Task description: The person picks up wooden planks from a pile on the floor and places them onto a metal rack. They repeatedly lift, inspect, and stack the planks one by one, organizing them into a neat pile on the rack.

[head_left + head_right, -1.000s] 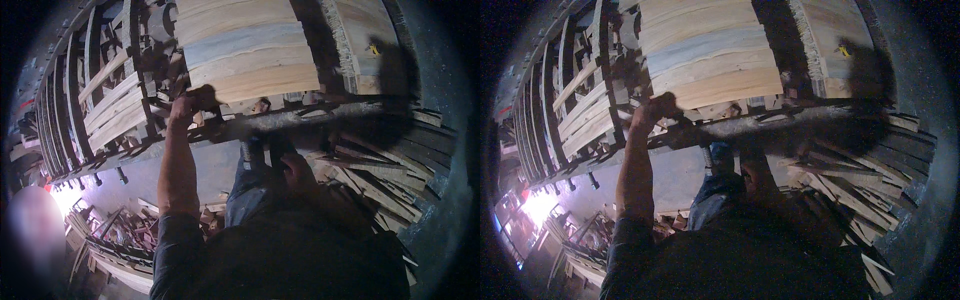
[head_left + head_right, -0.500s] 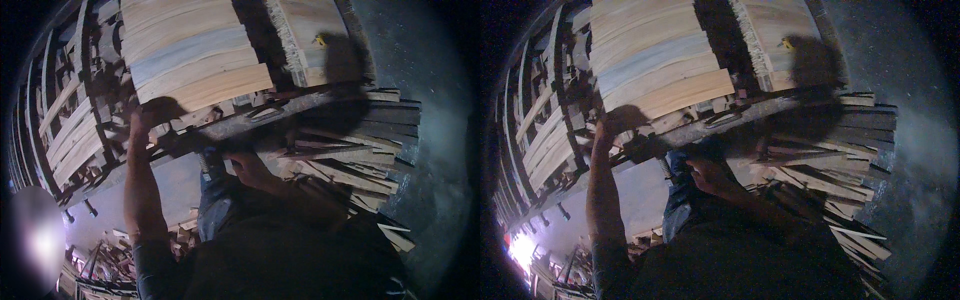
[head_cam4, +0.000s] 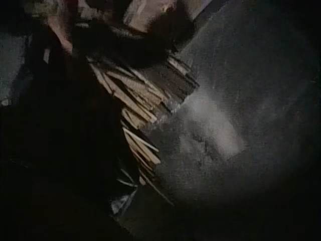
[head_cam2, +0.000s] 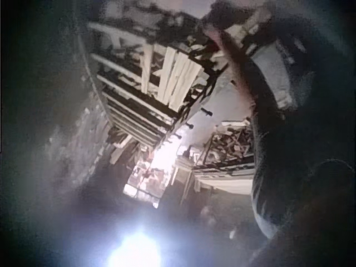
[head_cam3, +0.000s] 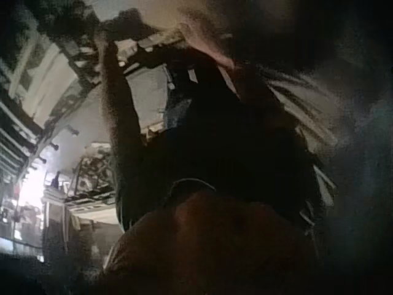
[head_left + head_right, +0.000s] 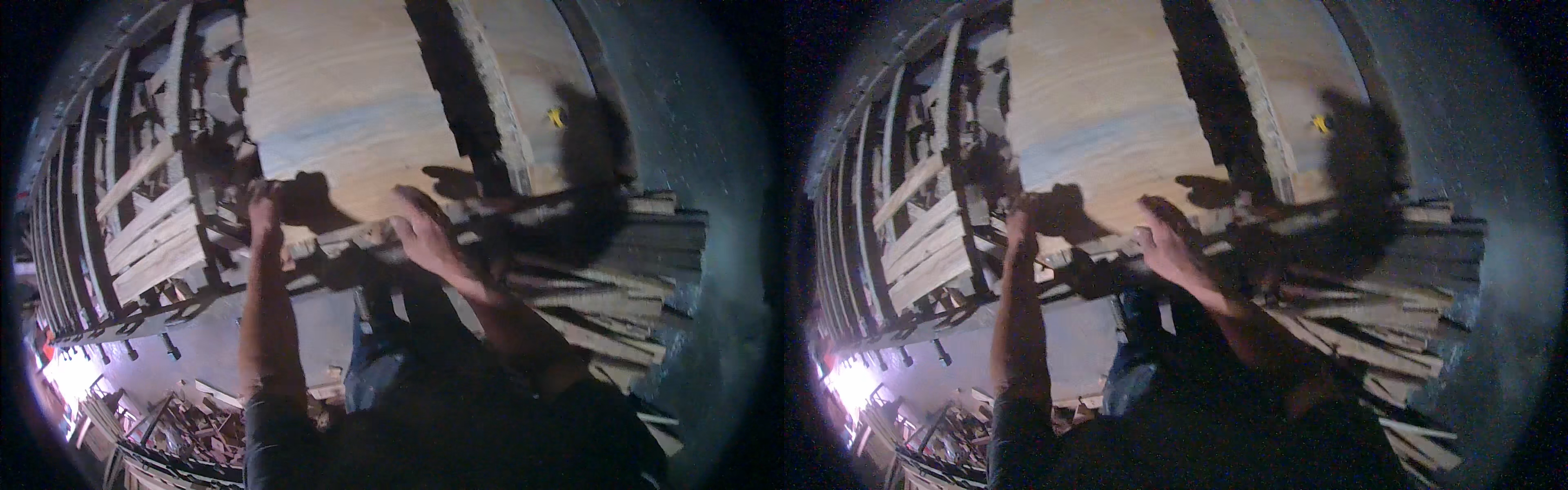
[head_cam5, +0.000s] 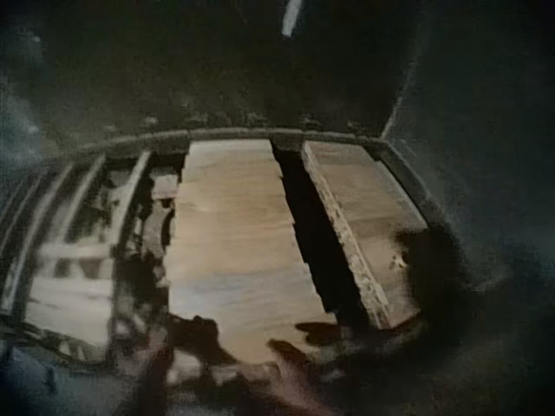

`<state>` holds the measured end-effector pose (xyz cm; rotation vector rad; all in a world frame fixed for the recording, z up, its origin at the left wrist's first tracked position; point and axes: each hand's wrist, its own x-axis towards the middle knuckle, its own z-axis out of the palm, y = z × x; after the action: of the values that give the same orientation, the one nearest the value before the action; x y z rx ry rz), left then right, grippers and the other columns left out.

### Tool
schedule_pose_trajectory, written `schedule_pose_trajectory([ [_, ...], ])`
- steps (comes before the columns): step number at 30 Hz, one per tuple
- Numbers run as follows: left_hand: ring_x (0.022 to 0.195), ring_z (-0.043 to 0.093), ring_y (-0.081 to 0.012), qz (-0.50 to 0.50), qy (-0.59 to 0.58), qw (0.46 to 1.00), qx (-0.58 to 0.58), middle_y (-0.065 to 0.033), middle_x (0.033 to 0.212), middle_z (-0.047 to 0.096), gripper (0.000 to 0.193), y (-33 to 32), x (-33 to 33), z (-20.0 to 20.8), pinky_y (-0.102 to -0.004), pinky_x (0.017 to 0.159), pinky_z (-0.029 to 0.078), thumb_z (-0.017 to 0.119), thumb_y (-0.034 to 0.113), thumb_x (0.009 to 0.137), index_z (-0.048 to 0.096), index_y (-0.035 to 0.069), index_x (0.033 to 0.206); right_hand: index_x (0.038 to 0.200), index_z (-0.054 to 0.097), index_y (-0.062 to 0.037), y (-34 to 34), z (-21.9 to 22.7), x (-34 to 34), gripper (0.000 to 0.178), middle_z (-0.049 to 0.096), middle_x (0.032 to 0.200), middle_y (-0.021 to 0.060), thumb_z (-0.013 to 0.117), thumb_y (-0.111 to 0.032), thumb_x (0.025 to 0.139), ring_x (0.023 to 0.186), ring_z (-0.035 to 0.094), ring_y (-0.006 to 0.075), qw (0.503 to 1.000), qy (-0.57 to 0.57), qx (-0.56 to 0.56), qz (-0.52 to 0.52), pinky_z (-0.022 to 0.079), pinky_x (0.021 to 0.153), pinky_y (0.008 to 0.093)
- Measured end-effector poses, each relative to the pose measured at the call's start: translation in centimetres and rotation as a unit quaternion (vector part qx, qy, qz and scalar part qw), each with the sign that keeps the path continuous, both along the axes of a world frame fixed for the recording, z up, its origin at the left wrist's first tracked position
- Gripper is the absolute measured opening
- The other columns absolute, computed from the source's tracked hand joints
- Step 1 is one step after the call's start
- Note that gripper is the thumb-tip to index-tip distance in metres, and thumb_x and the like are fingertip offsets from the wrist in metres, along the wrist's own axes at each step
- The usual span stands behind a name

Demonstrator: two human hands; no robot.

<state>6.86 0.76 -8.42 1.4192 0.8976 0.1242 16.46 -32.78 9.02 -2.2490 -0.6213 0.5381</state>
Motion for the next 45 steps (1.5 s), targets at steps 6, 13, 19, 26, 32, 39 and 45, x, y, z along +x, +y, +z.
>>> schedule_pose_trajectory([
  [6,0.093,0.059,-0.0199,0.048,-0.014,0.997,0.066,-0.0094,0.105,0.066,0.041,-3.6,2.4,3.3,-0.0336,0.084,0.048,0.069,0.017,0.086,0.058,-0.006,0.119,0.147,0.037,0.0055,4.3,-8.2,9.9,0.07,0.036,0.153,0.0245,0.062,-0.031,0.092,0.144,0.031,0.0413,0.958,-0.26,-0.097,0.066,0.02,0.119,0.0528],
  [13,0.101,0.054,-0.0176,0.071,-0.074,0.994,0.029,-0.008,0.111,0.062,0.04,-2.3,3.7,6.0,-0.0319,0.091,0.044,0.066,0.028,0.094,0.056,-0.001,0.119,0.146,0.037,0.0066,7.8,-8.9,11.8,0.074,0.032,0.155,0.0258,0.063,-0.035,0.09,0.146,0.026,0.0406,0.923,-0.322,-0.198,0.072,0.02,0.118,0.0528],
  [19,0.098,0.063,-0.0229,0.083,-0.116,0.987,-0.075,-0.0075,0.125,0.056,0.051,6.2,9.4,6.5,-0.0328,0.084,0.051,0.054,0.05,0.099,0.051,0.01,0.131,0.146,0.035,0.0088,8.8,-8.9,11.8,0.075,0.031,0.156,0.0256,0.062,-0.032,0.09,0.147,0.025,0.0411,0.927,-0.293,-0.225,0.065,0.017,0.119,0.0526],
  [26,0.068,0.054,-0.0159,0.126,-0.081,0.978,-0.148,-0.0003,0.073,0.054,0.05,9.5,14.4,-0.6,-0.0324,0.063,0.044,0.044,0.059,0.101,0.06,0.012,0.099,0.141,0.044,0.0094,8.7,-10.3,12.0,0.07,0.039,0.152,0.0262,0.058,-0.032,0.086,0.143,0.034,0.0419,0.932,-0.323,-0.154,0.067,0.022,0.118,0.0546],
  [32,0.08,0.057,-0.0174,0.12,-0.16,0.95,-0.239,-0.0029,0.091,0.058,0.045,11.9,16.1,2.5,-0.0322,0.073,0.047,0.045,0.051,0.103,0.06,0.009,0.102,0.135,0.052,0.0091,9.0,-10.1,13.1,0.07,0.047,0.146,0.0276,0.067,-0.03,0.08,0.137,0.042,0.0423,0.927,-0.34,-0.154,0.048,0.028,0.114,0.0559],
  [39,0.08,0.059,-0.0185,0.161,-0.091,0.968,-0.169,-0.006,0.091,0.062,0.052,10.4,18.1,0.2,-0.0329,0.075,0.049,0.054,0.052,0.1,0.06,0.005,0.122,0.13,0.055,0.008,9.0,-10.4,13.5,0.063,0.051,0.141,0.0273,0.062,-0.032,0.082,0.131,0.048,0.0432,0.912,-0.375,-0.151,0.069,0.032,0.11,0.0573],
  [45,0.111,0.061,-0.0252,0.102,-0.086,0.962,-0.238,-0.0127,0.123,0.063,0.058,12.0,19.7,3.4,-0.0369,0.103,0.045,0.044,0.05,0.104,0.052,0.001,0.133,0.135,0.048,0.009,8.9,-10.8,13.3,0.063,0.044,0.146,0.0283,0.049,-0.038,0.092,0.137,0.039,0.0443,0.919,-0.348,-0.165,0.087,0.026,0.112,0.0602],
])
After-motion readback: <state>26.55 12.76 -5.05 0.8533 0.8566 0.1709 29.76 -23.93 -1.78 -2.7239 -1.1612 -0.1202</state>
